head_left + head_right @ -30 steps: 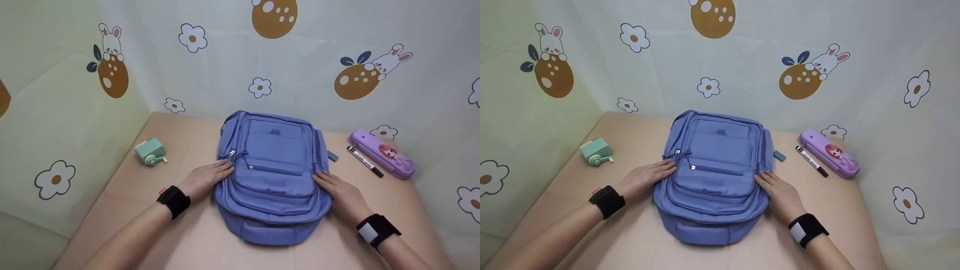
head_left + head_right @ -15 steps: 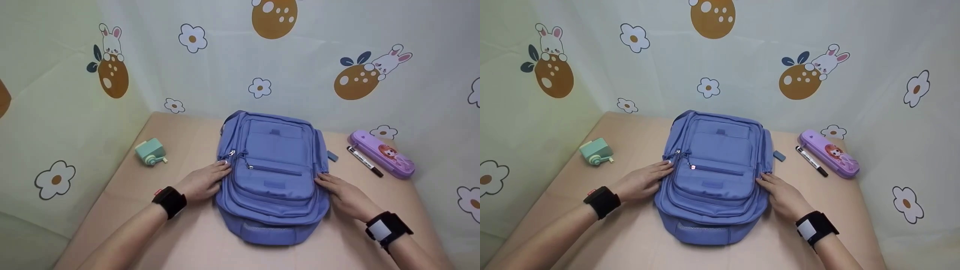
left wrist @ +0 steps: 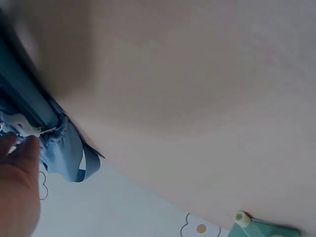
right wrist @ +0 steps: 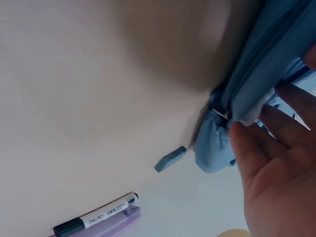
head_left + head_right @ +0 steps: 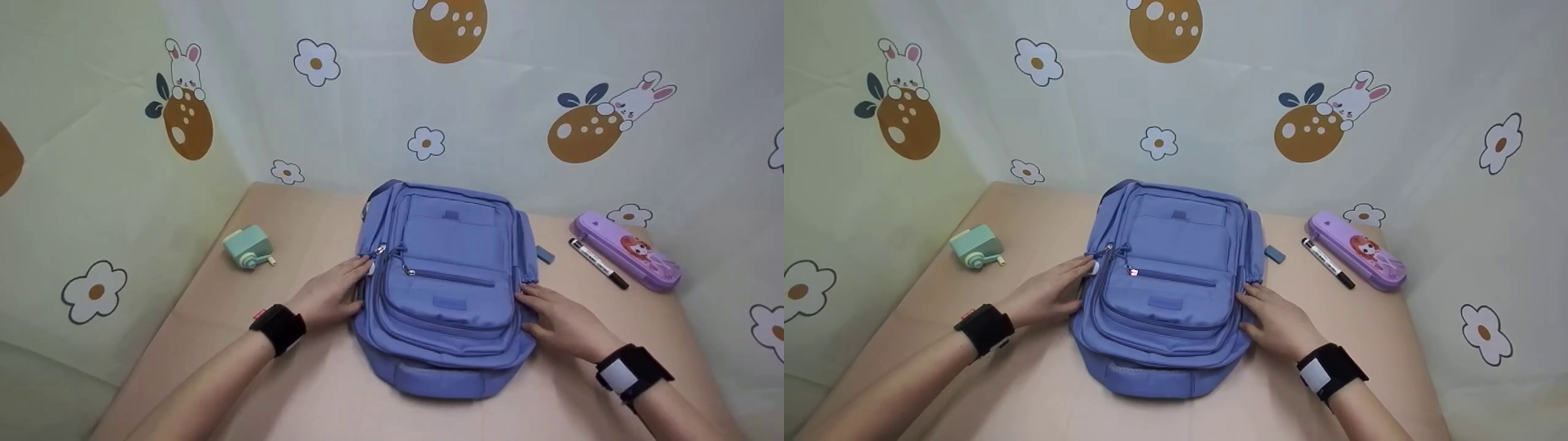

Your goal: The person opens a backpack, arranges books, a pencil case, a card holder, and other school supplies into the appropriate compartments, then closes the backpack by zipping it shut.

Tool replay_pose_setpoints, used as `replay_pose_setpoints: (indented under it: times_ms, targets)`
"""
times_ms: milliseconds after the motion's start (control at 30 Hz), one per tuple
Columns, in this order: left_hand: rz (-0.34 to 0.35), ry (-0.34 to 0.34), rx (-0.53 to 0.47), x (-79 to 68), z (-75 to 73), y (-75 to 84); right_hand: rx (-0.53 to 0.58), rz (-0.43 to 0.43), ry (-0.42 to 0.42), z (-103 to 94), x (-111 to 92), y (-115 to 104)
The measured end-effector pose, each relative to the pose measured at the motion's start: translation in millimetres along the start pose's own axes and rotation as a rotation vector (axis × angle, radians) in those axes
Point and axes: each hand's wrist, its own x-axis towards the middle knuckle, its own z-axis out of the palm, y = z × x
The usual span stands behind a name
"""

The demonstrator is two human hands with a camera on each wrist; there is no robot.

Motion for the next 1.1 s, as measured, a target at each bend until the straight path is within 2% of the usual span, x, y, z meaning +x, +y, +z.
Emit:
replay_pose_setpoints:
  times_ms: [133, 200, 333, 433, 500, 600, 633, 733, 767, 833, 933, 1000, 1100]
  targets:
    - [-0.183, -0.027, -0.094, 7.1, -4.1, 2.9, -0.010, -0.009, -0.057, -10.4, 2.1, -1.8]
    - [-0.242, -0.039, -0.163, 11.4, -5.5, 4.5, -0.017, -0.014, -0.085, -15.3, 4.2, -3.2]
    - [-0.289, -0.045, -0.325, 18.4, -5.6, 7.4, -0.035, -0.010, -0.108, -21.7, 7.9, -5.4]
    - [-0.266, -0.012, -0.386, 23.5, -7.3, 14.3, -0.021, 0.014, -0.078, -26.6, 10.6, -1.1]
    - [-0.262, 0.005, -0.341, 27.3, -11.5, 25.2, -0.005, 0.041, -0.040, -31.7, 12.4, 5.8]
    - [-0.256, 0.001, -0.204, 35.1, -21.5, 51.4, 0.031, 0.104, 0.021, -39.6, 13.5, 18.7]
    - [-0.249, -0.016, -0.157, 38.0, -25.2, 62.1, 0.045, 0.121, 0.036, -41.3, 13.9, 22.8]
    - [-0.160, -0.092, -0.042, 47.7, -31.3, 91.8, 0.093, 0.172, 0.054, -40.6, 15.9, 32.3]
    - [-0.127, -0.117, -0.004, 50.5, -31.7, 100.2, 0.117, 0.183, 0.051, -38.9, 17.2, 33.9]
    - [-0.102, -0.163, 0.070, 54.9, -30.6, 112.3, 0.158, 0.202, 0.032, -33.1, 20.2, 35.4]
    - [-0.168, -0.178, 0.156, 59.7, -27.1, 113.4, 0.228, 0.219, -0.015, -23.9, 24.4, 32.8]
    - [-0.247, -0.144, 0.173, 62.3, -26.3, 101.8, 0.242, 0.222, -0.038, -18.9, 25.6, 30.3]
    - [-0.382, -0.095, 0.069, 64.2, -29.7, 73.9, 0.220, 0.218, -0.044, -15.1, 24.8, 27.2]
